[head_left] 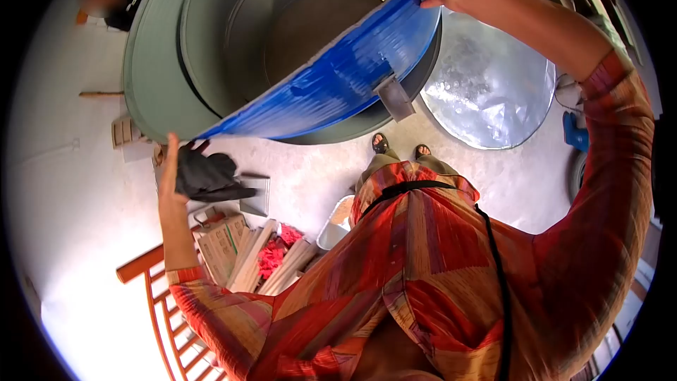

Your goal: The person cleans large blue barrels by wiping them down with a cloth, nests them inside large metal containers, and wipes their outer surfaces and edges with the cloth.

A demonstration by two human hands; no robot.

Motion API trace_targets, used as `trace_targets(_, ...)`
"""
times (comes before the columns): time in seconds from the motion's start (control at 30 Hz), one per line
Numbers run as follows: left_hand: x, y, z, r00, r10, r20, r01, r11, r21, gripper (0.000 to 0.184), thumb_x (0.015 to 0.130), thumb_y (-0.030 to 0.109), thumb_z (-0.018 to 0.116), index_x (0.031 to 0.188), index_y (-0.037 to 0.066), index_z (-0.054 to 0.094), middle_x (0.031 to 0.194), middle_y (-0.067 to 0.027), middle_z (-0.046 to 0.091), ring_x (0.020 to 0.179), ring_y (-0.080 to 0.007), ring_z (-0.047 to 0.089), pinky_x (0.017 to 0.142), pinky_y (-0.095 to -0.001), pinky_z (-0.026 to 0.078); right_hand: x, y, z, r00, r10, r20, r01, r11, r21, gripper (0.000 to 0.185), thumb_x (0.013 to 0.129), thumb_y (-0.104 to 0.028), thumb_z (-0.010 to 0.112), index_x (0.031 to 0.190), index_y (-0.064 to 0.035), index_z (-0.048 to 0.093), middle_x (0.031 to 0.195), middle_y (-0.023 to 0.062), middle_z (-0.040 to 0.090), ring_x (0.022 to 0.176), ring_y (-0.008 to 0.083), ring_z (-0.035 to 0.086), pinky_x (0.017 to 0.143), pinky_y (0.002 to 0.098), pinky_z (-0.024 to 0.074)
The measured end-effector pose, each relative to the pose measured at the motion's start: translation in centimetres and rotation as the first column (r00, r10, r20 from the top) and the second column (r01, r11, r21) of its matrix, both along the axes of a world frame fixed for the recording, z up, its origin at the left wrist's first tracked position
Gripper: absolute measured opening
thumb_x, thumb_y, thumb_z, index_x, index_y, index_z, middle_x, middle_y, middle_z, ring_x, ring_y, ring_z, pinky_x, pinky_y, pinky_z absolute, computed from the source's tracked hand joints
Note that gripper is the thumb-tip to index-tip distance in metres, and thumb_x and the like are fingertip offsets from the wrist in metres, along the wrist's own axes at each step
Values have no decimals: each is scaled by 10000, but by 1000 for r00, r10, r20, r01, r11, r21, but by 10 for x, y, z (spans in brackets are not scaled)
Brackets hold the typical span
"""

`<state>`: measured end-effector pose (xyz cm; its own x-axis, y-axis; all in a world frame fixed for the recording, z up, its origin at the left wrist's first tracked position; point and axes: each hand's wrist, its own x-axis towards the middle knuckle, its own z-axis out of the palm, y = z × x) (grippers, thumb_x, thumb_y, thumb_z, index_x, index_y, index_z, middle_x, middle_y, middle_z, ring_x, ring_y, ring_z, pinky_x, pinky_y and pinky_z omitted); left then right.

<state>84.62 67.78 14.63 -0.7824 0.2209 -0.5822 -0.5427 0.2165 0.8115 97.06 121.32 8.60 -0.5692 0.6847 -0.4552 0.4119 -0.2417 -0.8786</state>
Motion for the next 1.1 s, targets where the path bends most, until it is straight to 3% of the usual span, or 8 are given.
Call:
trace_targets(0.23, 70, 95, 17, 987, 153, 43, -156, 983, 95, 411, 844, 420, 619, 882, 11, 621, 841, -109, 663, 774, -224, 658, 722, -356, 558, 24, 5, 22, 966, 252, 56, -250, 967, -41, 511, 782, -340, 619, 1224, -106, 513, 1247, 116, 499, 1129, 295, 475, 898, 573, 381)
trace_targets(0.33, 45, 73, 3, 989, 146, -17, -146, 989, -15, 333, 842, 348, 611, 869, 16, 623, 823, -98, 665, 766, -219, 656, 733, -354, 556, 59, 15, 55, 955, 296, 0, -266, 859, 438, 597, 813, -392, 629, 1283, -60, 472, 1255, 132, 522, 1160, 311, 470, 947, 470, 371)
trace_targets(0.4, 40, 71, -3, 982, 188, -8, -188, 982, 25, 289, 838, 306, 602, 861, 20, 623, 813, -96, 664, 757, -217, 655, 739, -348, 554, 49, 54, 50, 919, 381, -101, 4, 247, 969, 469, 819, -321, 627, 1168, -34, 500, 1144, 143, 550, 1060, 302, 516, 907, 443, 419)
trace_targets(0.47, 33, 60, -1, 969, 247, -14, -245, 967, 63, 244, 833, 265, 594, 853, 23, 623, 804, -93, 663, 748, -214, 653, 745, -341, 553, 26, 95, 63, 779, 609, 149, 106, -362, 926, 337, 790, -212, 683, 988, -39, 471, 995, 129, 512, 905, 286, 534, 880, 486, 466)
trace_targets(0.53, 24, 56, 3, 989, -1, 148, -14, 995, 98, 187, 832, 209, 566, 843, 30, 618, 799, -92, 663, 734, -205, 650, 752, -327, 549, 20, 115, 60, 665, 674, 321, 93, -501, 860, 287, 773, -202, 690, 915, -26, 515, 940, 140, 523, 840, 286, 528, 859, 467, 470)
trace_targets(0.6, 36, 67, 14, 992, 47, 115, -56, 995, 82, 183, 837, 200, 553, 842, 29, 616, 798, -94, 663, 732, -204, 651, 747, -333, 551, 14, 132, 55, 565, 666, 488, 97, -640, 762, 243, 755, -192, 698, 843, -13, 558, 884, 150, 534, 775, 286, 522, 838, 448, 474)
trace_targets(0.67, 42, 78, 14, 982, 173, 79, -178, 982, 60, 194, 847, 199, 537, 850, 20, 612, 806, -104, 665, 726, -214, 654, 734, -349, 556, 2, 132, 55, 489, 613, 620, -532, -354, 769, 351, 692, -221, 734, 888, -25, 519, 910, 142, 559, 918, 312, 509, 859, 402, 394)
trace_targets(1.1, -58, -66, -1, 993, 121, 13, -122, 985, 121, 128, 746, 147, 610, 820, 42, 612, 735, -108, 652, 613, -216, 644, 645, -323, 572, 53, -41, 103, 469, 660, 587, -361, -463, 809, 303, 731, -309, 694, 773, -15, 630, 709, 82, 581, 663, 247, 536, 658, 361, 437)
